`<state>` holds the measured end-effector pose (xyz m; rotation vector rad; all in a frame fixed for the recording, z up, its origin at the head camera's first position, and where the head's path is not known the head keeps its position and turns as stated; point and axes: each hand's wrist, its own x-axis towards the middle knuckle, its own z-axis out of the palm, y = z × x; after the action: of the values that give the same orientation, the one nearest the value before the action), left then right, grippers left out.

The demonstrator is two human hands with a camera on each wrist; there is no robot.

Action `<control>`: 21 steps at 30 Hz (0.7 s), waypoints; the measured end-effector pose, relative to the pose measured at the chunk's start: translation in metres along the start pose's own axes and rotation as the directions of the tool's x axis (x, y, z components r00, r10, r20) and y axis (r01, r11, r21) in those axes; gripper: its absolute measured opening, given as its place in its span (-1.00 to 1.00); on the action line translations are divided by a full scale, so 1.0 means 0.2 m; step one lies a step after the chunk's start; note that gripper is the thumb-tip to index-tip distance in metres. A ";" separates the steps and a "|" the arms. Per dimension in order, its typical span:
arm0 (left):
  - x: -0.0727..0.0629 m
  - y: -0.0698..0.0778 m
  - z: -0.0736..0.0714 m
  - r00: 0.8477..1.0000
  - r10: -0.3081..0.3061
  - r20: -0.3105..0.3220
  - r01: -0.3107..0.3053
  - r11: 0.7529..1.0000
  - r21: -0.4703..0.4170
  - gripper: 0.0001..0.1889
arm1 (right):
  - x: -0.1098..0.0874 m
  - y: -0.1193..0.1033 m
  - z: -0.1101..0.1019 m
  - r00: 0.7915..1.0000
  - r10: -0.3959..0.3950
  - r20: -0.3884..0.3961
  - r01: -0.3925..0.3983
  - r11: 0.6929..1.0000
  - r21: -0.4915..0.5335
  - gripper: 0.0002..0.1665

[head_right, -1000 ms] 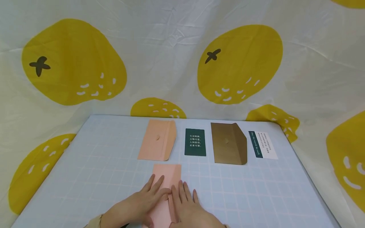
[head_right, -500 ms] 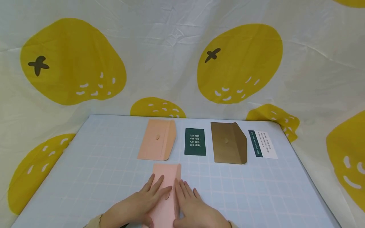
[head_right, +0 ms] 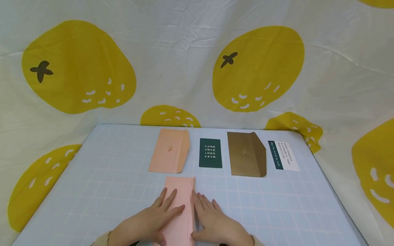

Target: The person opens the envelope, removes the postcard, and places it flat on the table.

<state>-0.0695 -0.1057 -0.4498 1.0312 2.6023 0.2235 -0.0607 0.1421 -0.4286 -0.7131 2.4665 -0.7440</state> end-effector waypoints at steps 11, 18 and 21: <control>-0.01 -0.01 -0.01 1.000 0.000 0.000 0.000 1.000 0.022 0.14 | -0.03 0.04 -0.03 0.998 0.002 -0.059 -0.008 0.993 -0.115 0.35; 0.02 0.00 -0.03 0.999 -0.015 0.051 0.013 0.999 0.042 0.15 | -0.02 0.09 0.00 0.993 0.114 -0.032 -0.118 0.979 -0.167 0.37; 0.03 0.00 -0.04 0.998 -0.020 0.065 0.017 0.999 0.052 0.14 | -0.02 0.10 0.02 0.993 0.114 -0.040 -0.120 0.976 -0.183 0.37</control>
<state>-0.0757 -0.1019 -0.4445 1.0134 2.5701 0.1175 -0.0625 0.1568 -0.4421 -0.6197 2.6032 -0.4885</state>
